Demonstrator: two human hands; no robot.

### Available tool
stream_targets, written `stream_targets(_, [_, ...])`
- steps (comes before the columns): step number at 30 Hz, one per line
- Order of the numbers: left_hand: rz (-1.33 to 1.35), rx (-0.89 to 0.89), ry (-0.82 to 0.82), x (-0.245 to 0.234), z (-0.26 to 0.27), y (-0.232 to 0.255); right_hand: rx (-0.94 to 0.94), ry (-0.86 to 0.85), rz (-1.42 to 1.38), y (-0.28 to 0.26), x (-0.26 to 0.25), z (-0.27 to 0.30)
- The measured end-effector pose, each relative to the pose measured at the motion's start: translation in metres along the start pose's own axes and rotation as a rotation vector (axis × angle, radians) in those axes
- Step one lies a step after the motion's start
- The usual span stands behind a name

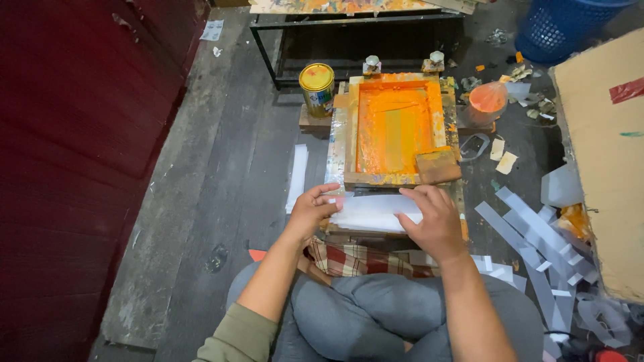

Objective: The person sits on the floor and uses a squeegee to spread orange ink across a screen printing frame. They then pick up a white rectangular strip, inspect it, and place it on the floor. The person repeats the process of spreading ink and handling the strips.

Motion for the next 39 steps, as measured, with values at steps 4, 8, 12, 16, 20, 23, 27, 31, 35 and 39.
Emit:
stream_targets(4, [0.016,0.031,0.020,-0.004,-0.004,0.003,0.095,0.010,-0.157,0.003,-0.015,-0.001])
stream_targets(8, [0.013,0.069,0.028,-0.004,-0.001,0.008,0.267,0.164,-0.712,0.031,-0.017,0.002])
stream_targets(12, [-0.017,0.101,0.056,-0.008,-0.001,0.012,0.359,0.307,-1.117,0.061,0.001,0.011])
stream_targets(16, [-0.034,0.114,0.087,-0.009,-0.001,0.015,0.369,0.304,-1.245,0.064,0.007,0.013])
stream_targets(20, [-0.013,0.132,0.098,-0.007,0.002,0.017,0.394,0.206,-1.473,0.058,0.031,0.011])
stream_targets(23, [-0.008,0.137,0.077,-0.002,0.004,0.021,0.396,0.169,-1.478,0.066,0.056,0.015])
stream_targets(27, [0.001,0.131,0.029,0.002,-0.003,0.008,0.339,0.115,-1.409,0.047,0.070,0.011])
stream_targets(31, [-0.006,0.113,-0.009,0.014,-0.004,0.000,0.325,-0.033,-1.271,0.024,0.088,0.013])
stream_targets(35, [-0.042,0.096,-0.128,0.036,0.000,0.000,0.263,-0.205,-1.196,-0.026,0.077,0.006])
stream_targets(39, [-0.057,0.074,-0.221,0.050,0.005,0.000,0.242,-0.286,-1.193,-0.043,0.084,0.005])
Point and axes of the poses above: each hand's wrist, its own z-axis away from the middle knuckle, its own x-axis out of the palm, y = z × x, the point moved 10 cm from there along -z, towards the middle knuckle, and after that the axes turned 9 degrees about -y, right-handed, at the moved point
